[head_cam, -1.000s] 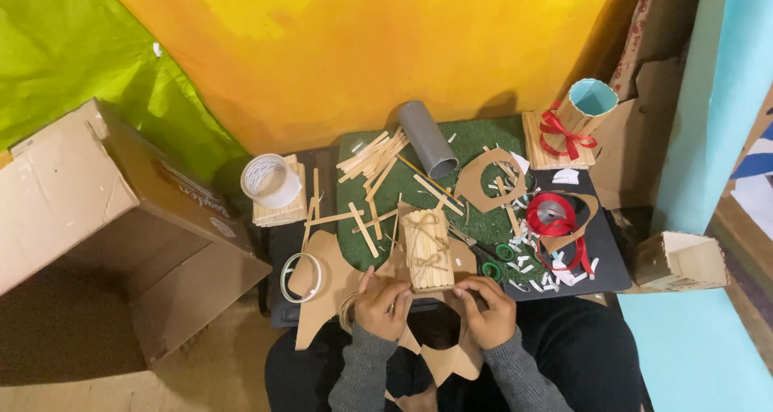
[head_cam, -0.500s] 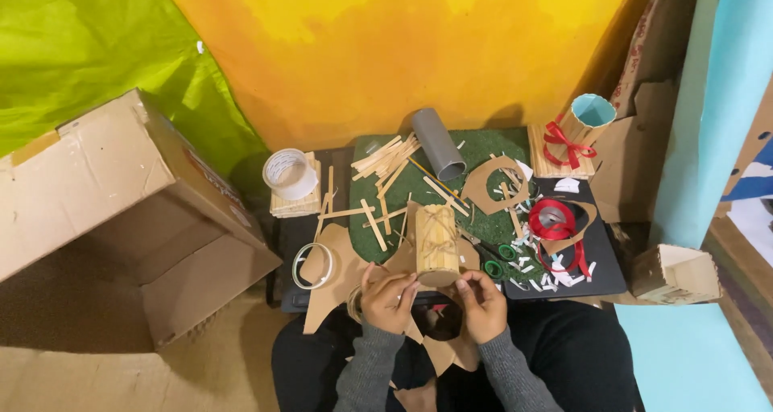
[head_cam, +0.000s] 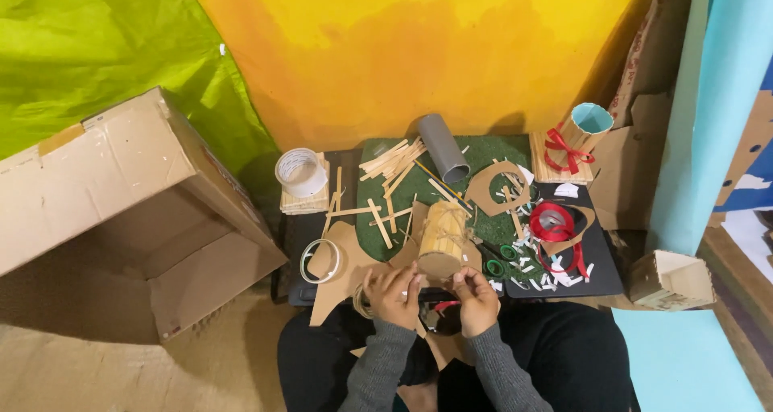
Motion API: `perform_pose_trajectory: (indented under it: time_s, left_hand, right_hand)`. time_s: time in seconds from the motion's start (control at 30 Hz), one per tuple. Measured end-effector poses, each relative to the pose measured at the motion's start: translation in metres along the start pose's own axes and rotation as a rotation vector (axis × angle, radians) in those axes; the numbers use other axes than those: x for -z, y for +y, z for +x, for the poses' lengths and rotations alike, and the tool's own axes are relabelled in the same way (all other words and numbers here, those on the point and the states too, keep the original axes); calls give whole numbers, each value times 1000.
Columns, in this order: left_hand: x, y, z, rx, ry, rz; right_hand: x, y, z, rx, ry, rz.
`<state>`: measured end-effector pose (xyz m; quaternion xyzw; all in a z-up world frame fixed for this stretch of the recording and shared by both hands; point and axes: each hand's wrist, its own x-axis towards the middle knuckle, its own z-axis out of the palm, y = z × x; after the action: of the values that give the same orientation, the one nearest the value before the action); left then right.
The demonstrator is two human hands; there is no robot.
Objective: Assembling a decorative structure by gluing wooden sticks to a tube and attaching cardboard components.
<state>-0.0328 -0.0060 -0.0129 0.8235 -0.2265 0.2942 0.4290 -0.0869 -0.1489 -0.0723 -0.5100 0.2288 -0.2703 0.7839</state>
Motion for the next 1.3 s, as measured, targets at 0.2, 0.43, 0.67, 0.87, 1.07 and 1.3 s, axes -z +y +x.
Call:
perform_pose_trajectory:
  time_s: [0.2, 0.43, 0.67, 0.87, 1.07, 1.3]
  left_hand:
    - [-4, 0, -4, -20, -47, -59]
    - [-11, -1, -3, 129, 41, -18]
    - [-8, 10, 1, 184, -11, -7]
    - [-8, 5, -5, 182, -140, -45]
    - [-17, 0, -5, 142, -74, 19]
    - [-21, -2, -6, 74, 2, 9]
  right_hand:
    - [-8, 8, 0, 15, -8, 16]
    - [-12, 11, 1, 9, -61, 70]
    - [-12, 22, 4, 25, -37, 32]
    - [-10, 30, 8, 24, -35, 114]
    - [-10, 27, 7, -31, -74, 228]
    - [-18, 16, 2, -55, -57, 188]
